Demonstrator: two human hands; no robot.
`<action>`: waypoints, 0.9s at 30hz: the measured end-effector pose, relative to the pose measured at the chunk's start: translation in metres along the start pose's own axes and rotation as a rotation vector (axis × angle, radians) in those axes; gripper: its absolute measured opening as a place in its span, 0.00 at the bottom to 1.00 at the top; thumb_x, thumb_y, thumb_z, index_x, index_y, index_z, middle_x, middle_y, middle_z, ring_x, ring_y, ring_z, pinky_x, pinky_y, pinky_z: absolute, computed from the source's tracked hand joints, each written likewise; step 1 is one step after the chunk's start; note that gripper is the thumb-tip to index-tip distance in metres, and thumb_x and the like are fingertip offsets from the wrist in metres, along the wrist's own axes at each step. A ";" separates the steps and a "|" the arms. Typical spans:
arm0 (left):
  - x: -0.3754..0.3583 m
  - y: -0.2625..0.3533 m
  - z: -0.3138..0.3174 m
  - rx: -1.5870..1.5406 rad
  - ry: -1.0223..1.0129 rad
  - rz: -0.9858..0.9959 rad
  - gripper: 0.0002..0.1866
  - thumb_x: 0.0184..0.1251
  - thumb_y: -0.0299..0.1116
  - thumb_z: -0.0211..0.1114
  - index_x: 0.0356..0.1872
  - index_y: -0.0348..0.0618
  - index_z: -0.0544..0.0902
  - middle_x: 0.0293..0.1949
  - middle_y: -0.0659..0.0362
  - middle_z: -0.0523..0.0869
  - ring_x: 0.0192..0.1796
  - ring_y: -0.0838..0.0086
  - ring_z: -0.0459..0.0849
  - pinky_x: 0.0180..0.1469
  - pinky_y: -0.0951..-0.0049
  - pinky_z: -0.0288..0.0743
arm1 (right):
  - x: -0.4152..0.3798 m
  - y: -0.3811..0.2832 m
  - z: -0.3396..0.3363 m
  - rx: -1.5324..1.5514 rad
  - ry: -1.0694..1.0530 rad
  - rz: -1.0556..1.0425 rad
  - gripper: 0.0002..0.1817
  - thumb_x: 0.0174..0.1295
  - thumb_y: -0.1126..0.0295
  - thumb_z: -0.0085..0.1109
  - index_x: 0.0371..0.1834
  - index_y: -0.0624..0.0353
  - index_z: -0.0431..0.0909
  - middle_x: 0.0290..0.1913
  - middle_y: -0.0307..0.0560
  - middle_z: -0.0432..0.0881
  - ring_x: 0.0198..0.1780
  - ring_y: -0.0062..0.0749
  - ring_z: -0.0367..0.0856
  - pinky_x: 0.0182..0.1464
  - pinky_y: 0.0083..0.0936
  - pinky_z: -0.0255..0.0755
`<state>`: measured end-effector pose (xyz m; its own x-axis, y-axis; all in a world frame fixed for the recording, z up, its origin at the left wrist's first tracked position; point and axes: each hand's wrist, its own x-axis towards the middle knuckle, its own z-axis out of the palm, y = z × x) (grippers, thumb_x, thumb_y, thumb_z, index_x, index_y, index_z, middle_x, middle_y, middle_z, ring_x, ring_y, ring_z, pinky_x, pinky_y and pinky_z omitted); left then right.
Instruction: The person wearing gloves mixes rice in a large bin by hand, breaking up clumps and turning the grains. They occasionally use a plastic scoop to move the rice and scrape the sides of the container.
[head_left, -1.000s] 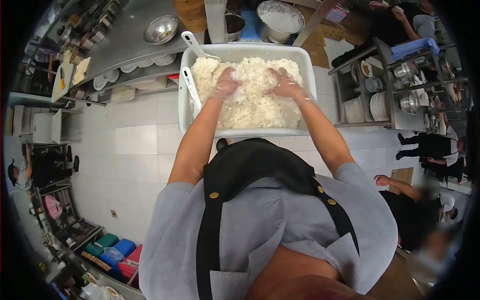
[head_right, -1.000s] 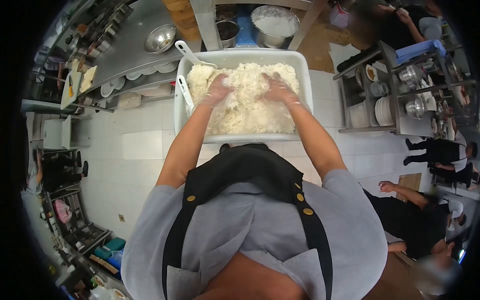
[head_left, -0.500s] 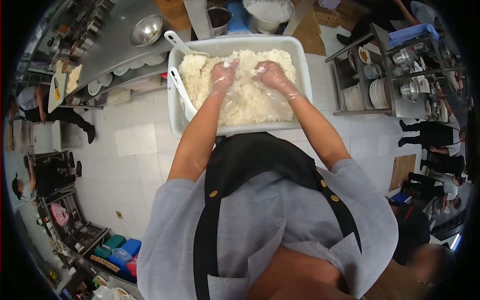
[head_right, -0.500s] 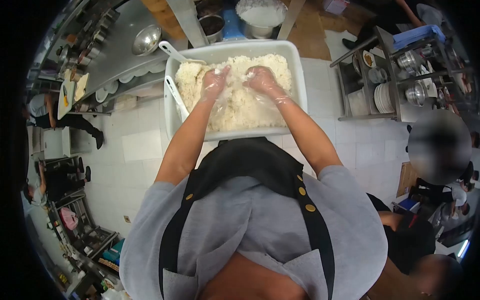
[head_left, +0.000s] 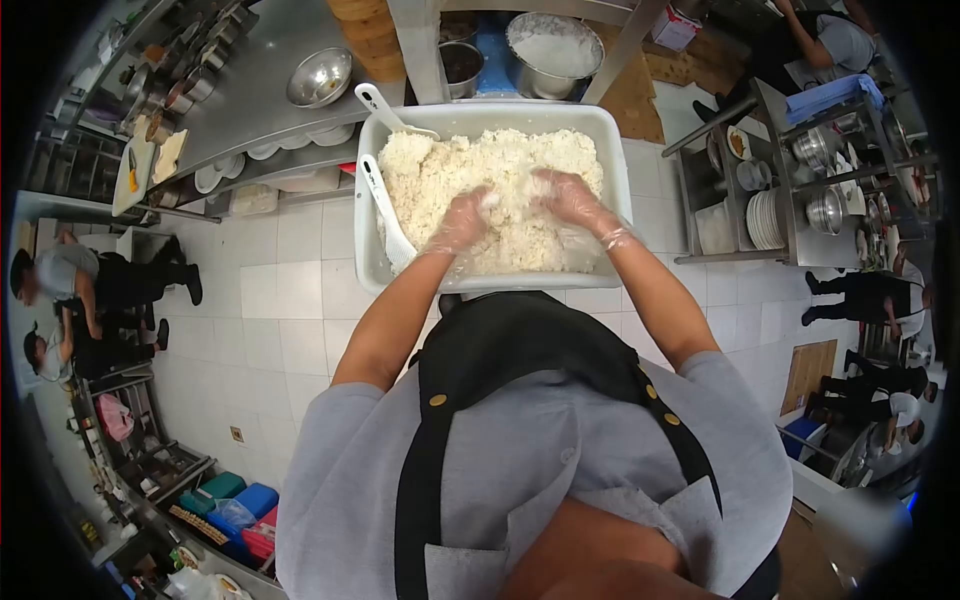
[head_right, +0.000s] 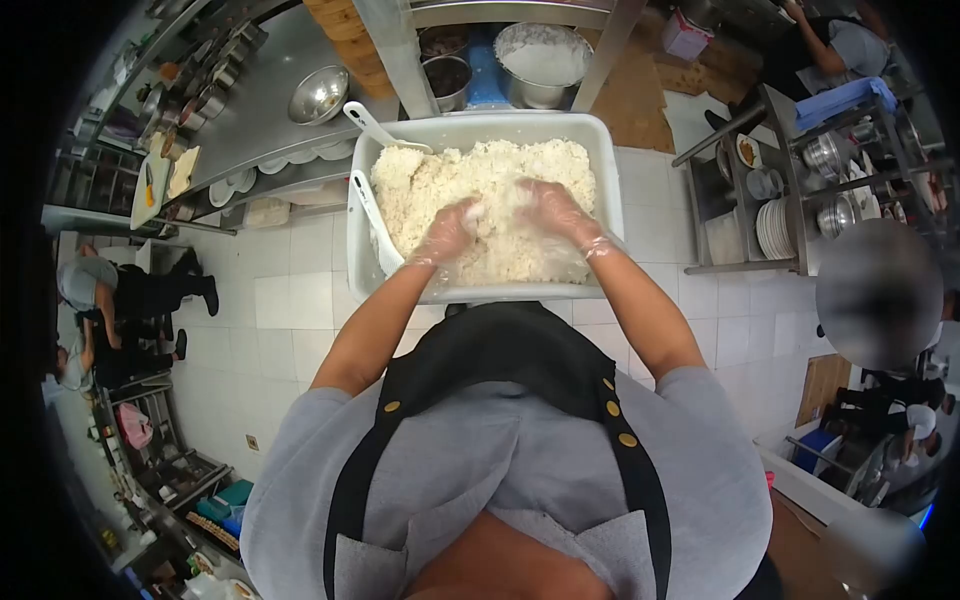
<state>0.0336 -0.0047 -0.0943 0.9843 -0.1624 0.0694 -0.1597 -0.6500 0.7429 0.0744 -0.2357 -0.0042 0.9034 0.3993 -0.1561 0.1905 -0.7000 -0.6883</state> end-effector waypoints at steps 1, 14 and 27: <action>-0.003 0.012 -0.009 -0.047 -0.007 -0.094 0.27 0.50 0.21 0.64 0.57 0.39 0.76 0.47 0.47 0.84 0.51 0.58 0.83 0.55 0.67 0.75 | 0.002 -0.007 -0.002 -0.069 -0.011 0.046 0.27 0.53 0.59 0.69 0.57 0.54 0.78 0.54 0.55 0.81 0.59 0.44 0.76 0.64 0.32 0.67; -0.023 -0.101 0.064 0.619 0.449 0.452 0.15 0.61 0.40 0.60 0.38 0.37 0.81 0.30 0.45 0.84 0.35 0.54 0.83 0.41 0.57 0.77 | 0.105 -0.075 0.043 -0.645 -0.326 -0.101 0.28 0.48 0.43 0.64 0.40 0.58 0.85 0.45 0.56 0.84 0.48 0.49 0.82 0.52 0.42 0.74; -0.039 -0.015 -0.008 -0.395 0.212 -0.557 0.29 0.59 0.48 0.63 0.58 0.42 0.73 0.56 0.46 0.74 0.58 0.54 0.72 0.65 0.60 0.60 | 0.278 0.056 0.102 -0.536 -1.294 -0.716 0.22 0.57 0.54 0.60 0.52 0.54 0.81 0.51 0.54 0.82 0.54 0.45 0.79 0.56 0.44 0.71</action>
<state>-0.0016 0.0178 -0.1027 0.9115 0.2892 -0.2926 0.3710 -0.2708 0.8883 0.2967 -0.1037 -0.1587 -0.3062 0.7466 -0.5907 0.7802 -0.1587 -0.6050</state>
